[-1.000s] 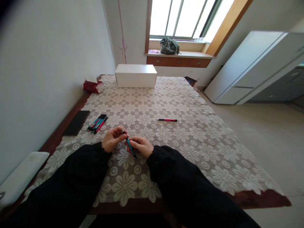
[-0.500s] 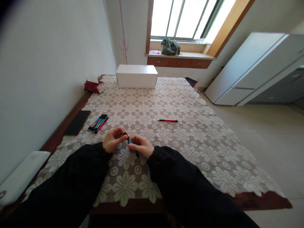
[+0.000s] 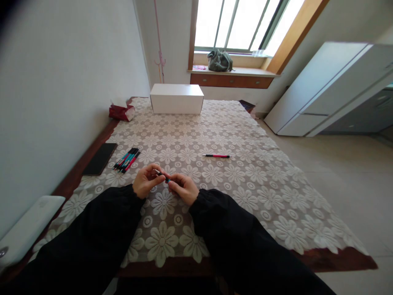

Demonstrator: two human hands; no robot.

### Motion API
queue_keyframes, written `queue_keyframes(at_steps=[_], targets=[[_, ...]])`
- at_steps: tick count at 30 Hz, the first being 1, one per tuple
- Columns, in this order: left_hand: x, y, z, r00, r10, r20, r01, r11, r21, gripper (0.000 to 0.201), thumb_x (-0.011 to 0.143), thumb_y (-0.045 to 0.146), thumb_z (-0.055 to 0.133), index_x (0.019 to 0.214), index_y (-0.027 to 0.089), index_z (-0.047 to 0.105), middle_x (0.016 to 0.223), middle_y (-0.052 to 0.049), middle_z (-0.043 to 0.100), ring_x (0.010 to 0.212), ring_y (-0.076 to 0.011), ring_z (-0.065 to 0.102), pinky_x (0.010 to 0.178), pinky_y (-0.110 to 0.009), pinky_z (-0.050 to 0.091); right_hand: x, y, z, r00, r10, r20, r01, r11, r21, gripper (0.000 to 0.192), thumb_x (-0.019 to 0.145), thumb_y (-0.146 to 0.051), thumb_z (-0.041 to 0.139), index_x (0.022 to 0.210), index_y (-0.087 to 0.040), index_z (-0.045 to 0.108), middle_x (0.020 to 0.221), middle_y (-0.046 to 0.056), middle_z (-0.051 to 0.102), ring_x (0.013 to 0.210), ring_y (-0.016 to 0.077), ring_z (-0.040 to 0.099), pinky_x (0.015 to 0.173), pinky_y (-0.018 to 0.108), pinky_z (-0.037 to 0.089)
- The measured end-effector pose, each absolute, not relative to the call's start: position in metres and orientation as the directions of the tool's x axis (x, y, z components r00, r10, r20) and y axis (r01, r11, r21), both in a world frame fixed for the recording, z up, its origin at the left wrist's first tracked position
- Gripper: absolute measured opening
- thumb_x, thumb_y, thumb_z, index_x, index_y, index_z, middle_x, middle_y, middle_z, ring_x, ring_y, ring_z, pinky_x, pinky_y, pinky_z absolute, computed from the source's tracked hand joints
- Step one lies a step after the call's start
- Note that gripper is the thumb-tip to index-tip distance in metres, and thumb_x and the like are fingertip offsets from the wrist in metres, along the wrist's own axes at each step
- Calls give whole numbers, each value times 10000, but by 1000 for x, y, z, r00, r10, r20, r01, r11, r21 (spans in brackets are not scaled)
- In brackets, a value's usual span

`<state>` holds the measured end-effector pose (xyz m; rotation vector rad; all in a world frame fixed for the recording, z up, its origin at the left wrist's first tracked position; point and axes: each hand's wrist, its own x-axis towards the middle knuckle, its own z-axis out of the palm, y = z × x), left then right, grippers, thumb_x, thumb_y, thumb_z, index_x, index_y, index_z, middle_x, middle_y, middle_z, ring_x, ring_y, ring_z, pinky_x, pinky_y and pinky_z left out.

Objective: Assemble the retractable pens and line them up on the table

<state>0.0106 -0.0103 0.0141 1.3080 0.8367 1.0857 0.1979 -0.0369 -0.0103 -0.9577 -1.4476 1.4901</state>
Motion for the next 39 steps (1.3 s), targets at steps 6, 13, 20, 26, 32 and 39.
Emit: queue_keyframes(at_steps=[6,13,20,26,32,39], targets=[[11,-10,14,237,965,109,-60,-97,993,384,695,417,870,815,173,598,842,-65,775,704,-152,690,609,-239,452,199,-39,-8,-178,966,188,325,238,-915,157,855,-334,670,941,-224,598,728,-34,619,574,114,525,574,259,404],[11,-5,14,90,991,100,-29,-97,995,362,693,414,851,822,173,613,877,-59,752,718,-133,660,566,-204,451,212,-32,-4,-288,915,282,649,403,-645,151,983,-349,525,1014,-232,614,873,19,689,750,162,621,701,280,442],[10,0,15,22,998,65,-110,-62,992,404,667,435,855,858,170,618,788,-26,701,564,-101,565,461,-204,457,227,-16,-13,-314,879,358,746,462,-480,206,1015,-309,482,981,-231,670,940,56,705,888,206,639,819,326,450],[7,5,14,-31,996,80,-121,-83,989,407,676,442,837,872,168,608,790,-26,681,584,-108,573,489,-222,491,233,-11,-17,-299,888,351,780,439,-446,143,980,-277,542,999,-234,677,983,55,705,948,227,637,841,356,439],[-3,15,8,-105,992,77,-18,-79,997,421,701,416,806,972,189,578,838,-39,704,679,-148,642,517,-217,455,240,-7,-15,-296,900,319,841,404,-360,132,966,-254,573,993,-252,701,1013,45,713,972,230,612,856,368,403],[-6,14,-2,57,987,153,273,-163,948,308,712,339,796,922,200,618,865,-55,756,654,-159,644,572,-255,421,242,-6,-9,-345,876,337,856,442,-270,148,955,-235,573,956,-248,720,991,57,706,967,233,579,923,387,366]])
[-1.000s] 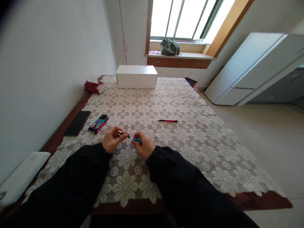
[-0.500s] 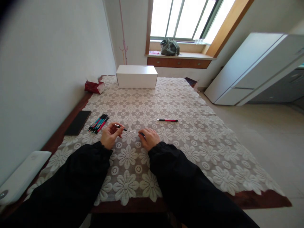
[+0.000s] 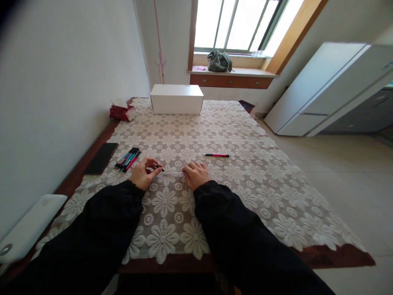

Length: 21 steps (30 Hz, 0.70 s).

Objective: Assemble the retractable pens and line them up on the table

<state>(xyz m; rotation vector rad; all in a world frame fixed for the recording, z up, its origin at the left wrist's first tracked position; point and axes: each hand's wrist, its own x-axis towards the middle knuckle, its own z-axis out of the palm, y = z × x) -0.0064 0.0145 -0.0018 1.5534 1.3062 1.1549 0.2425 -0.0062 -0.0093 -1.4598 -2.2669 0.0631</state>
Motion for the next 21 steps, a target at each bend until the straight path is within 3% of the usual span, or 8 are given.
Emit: queue_keyframes(at_steps=[3,7,12,16,21], targets=[[-10,14,-6,129,972,195,456,-233,859,201,736,317,767,879,216,669,884,-35,752,563,-132,563,585,-281,428,241,-7,-8,-365,864,346,850,461,-254,135,935,-225,579,916,-235,712,970,61,700,946,233,579,906,385,365],[-17,18,-7,180,940,289,622,-337,707,144,743,315,758,846,232,699,844,-42,711,789,-218,630,721,-333,474,239,-9,-6,-417,850,323,826,502,-256,109,909,-223,587,900,-227,696,944,57,695,921,226,580,861,371,364],[-26,24,-5,191,932,309,764,-339,549,152,723,349,802,798,237,733,874,-71,712,946,-302,611,859,-420,465,238,-10,-8,-429,846,316,816,513,-267,108,908,-222,577,900,-222,685,952,59,682,922,219,571,843,358,369],[-26,24,-2,245,900,361,761,-409,504,143,764,313,775,884,238,755,1050,-76,732,1039,-302,608,938,-450,465,237,-10,-11,-424,847,321,818,510,-267,106,918,-234,574,906,-221,679,964,56,678,931,219,574,845,358,378],[-17,16,4,439,788,431,634,-612,474,118,829,370,742,819,255,765,1119,-61,728,1137,-284,588,1057,-468,432,237,-11,-11,-397,854,336,827,492,-272,114,934,-242,566,916,-226,677,954,56,675,915,218,584,841,355,398]])
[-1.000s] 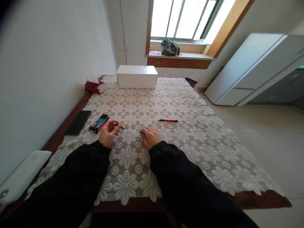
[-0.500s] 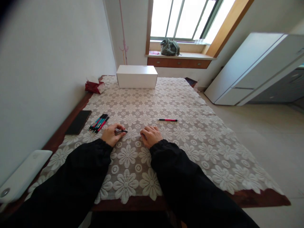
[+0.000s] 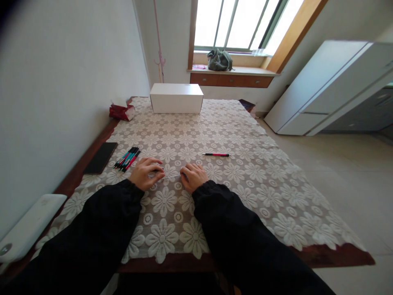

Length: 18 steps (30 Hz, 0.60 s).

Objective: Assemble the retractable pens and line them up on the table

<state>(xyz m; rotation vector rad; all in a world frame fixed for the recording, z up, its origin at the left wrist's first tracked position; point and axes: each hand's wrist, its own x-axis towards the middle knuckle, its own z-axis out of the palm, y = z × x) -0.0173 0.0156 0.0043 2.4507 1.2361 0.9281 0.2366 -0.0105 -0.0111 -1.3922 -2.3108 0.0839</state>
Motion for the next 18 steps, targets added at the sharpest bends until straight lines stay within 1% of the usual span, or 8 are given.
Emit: queue_keyframes(at_steps=[2,4,8,11,13,16,18], targets=[[-15,13,4,517,760,393,614,-650,448,120,810,388,764,798,269,770,1132,-51,731,1153,-291,580,1075,-483,419,236,-11,-10,-393,854,340,825,491,-280,117,936,-244,564,917,-229,678,947,58,671,916,219,585,836,349,407],[-15,13,2,543,755,367,611,-655,445,95,810,359,764,781,268,768,1120,-47,737,1147,-287,583,1069,-484,424,236,-11,-10,-391,853,345,823,492,-284,122,937,-245,560,918,-229,680,940,58,667,914,220,587,832,344,415],[-17,15,-2,541,764,352,618,-645,449,66,833,301,732,791,258,759,1103,-51,745,1158,-290,582,1053,-492,431,237,-10,-11,-367,863,347,829,472,-298,120,928,-241,563,910,-229,681,939,59,664,897,218,593,825,342,424],[-17,15,-3,548,759,351,612,-650,450,66,810,326,762,836,266,766,1166,-52,730,1201,-300,560,1094,-508,401,237,-10,-11,-348,872,344,835,455,-309,120,927,-239,562,900,-233,679,925,53,662,886,212,595,821,336,428],[-17,15,-3,549,753,363,606,-658,448,77,808,342,769,840,271,770,1187,-49,724,1214,-300,554,1105,-509,392,236,-11,-11,-363,865,345,828,470,-306,123,934,-245,558,908,-235,678,920,50,661,890,211,596,821,333,430],[-16,14,-2,548,748,373,605,-663,441,63,844,305,731,811,263,765,1151,-47,738,1209,-296,558,1080,-506,410,236,-11,-10,-390,854,345,818,493,-297,128,944,-252,554,910,-233,676,910,50,659,896,214,597,819,332,432],[-15,13,0,544,755,366,611,-656,443,59,845,271,719,806,254,760,1131,-53,742,1206,-303,557,1071,-519,410,236,-11,-10,-375,859,348,829,479,-290,128,944,-248,554,908,-232,676,913,53,663,897,217,598,816,336,430]])
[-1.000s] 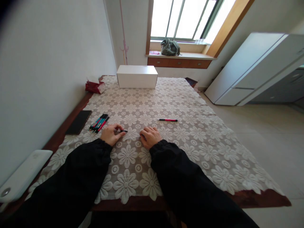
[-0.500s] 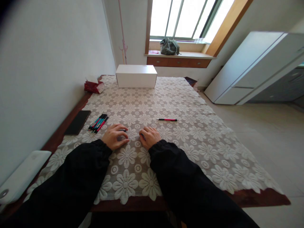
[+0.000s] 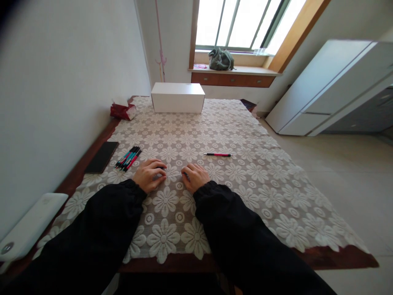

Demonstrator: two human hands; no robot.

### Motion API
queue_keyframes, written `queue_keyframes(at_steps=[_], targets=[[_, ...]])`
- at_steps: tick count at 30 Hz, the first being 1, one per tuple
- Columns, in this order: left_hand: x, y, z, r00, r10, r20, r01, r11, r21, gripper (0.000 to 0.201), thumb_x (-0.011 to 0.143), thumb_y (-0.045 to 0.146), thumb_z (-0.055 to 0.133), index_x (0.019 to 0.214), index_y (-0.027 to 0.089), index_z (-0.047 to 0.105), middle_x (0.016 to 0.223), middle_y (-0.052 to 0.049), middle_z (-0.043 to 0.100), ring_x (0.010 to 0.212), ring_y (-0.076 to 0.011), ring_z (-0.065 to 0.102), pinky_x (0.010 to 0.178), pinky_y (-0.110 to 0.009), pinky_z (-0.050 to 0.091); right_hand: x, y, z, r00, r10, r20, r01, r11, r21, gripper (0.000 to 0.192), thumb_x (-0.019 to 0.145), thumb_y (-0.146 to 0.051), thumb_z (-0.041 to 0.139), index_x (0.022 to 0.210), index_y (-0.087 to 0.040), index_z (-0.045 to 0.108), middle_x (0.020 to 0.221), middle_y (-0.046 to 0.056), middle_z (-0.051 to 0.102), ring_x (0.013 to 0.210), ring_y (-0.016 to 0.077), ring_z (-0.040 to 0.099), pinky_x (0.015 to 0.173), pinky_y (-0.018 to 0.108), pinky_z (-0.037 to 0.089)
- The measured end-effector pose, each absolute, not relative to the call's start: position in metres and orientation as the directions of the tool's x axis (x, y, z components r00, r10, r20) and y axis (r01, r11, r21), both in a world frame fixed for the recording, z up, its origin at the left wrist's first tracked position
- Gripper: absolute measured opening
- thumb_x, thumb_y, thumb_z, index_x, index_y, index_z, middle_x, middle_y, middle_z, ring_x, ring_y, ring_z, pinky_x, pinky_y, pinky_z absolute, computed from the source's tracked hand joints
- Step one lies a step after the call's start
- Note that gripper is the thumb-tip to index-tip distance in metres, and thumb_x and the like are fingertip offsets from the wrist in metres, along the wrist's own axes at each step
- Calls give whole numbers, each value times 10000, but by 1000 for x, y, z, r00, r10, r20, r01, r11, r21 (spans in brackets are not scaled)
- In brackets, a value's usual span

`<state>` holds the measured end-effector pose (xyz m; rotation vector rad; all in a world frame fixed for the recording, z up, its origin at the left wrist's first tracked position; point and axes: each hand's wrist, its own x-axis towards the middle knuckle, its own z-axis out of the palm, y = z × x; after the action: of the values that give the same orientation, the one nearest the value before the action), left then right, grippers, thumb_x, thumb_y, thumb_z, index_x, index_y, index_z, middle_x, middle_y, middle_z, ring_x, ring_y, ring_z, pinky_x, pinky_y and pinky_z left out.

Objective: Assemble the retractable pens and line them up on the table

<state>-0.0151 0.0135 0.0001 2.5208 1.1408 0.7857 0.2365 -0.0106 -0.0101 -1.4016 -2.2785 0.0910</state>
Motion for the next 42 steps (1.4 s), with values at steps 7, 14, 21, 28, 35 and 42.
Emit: queue_keyframes(at_steps=[7,14,21,28,35,42], targets=[[-18,11,9,491,786,376,650,-618,442,31,778,233,723,751,241,736,1107,-63,727,1187,-307,560,1077,-515,422,241,-7,-13,-294,882,368,874,404,-271,132,936,-231,550,893,-237,674,916,59,670,890,225,592,801,350,426],[-23,14,8,474,792,385,670,-608,427,114,733,241,734,847,236,736,1151,-67,712,1194,-313,564,1077,-496,428,242,-6,-15,-273,889,368,880,385,-278,124,933,-236,552,887,-236,667,921,62,676,895,229,600,810,354,430],[-18,15,3,542,743,394,607,-670,428,108,827,364,742,864,266,763,1152,-59,722,1197,-295,574,1077,-485,428,235,-11,-11,-391,848,358,805,504,-312,150,967,-256,525,930,-234,669,923,54,657,887,200,607,811,308,450],[-19,17,0,471,770,432,635,-635,440,92,864,291,701,805,244,753,1084,-63,738,1146,-277,595,1056,-476,451,242,-7,-10,-366,859,358,820,480,-313,142,949,-248,547,941,-231,688,959,69,672,911,219,607,829,329,448],[-19,17,-2,495,730,471,636,-674,376,115,881,330,707,812,251,756,1086,-44,732,1124,-255,604,1029,-452,482,259,8,-16,-248,868,429,864,399,-306,161,952,-244,558,918,-231,715,945,63,693,917,217,615,811,331,430],[-16,11,3,545,732,409,649,-677,347,80,836,336,722,856,266,756,1156,-32,715,1202,-280,567,1053,-481,455,257,7,-21,-436,771,465,808,563,-176,193,967,-235,609,956,-312,786,970,19,725,918,187,576,943,389,293]])
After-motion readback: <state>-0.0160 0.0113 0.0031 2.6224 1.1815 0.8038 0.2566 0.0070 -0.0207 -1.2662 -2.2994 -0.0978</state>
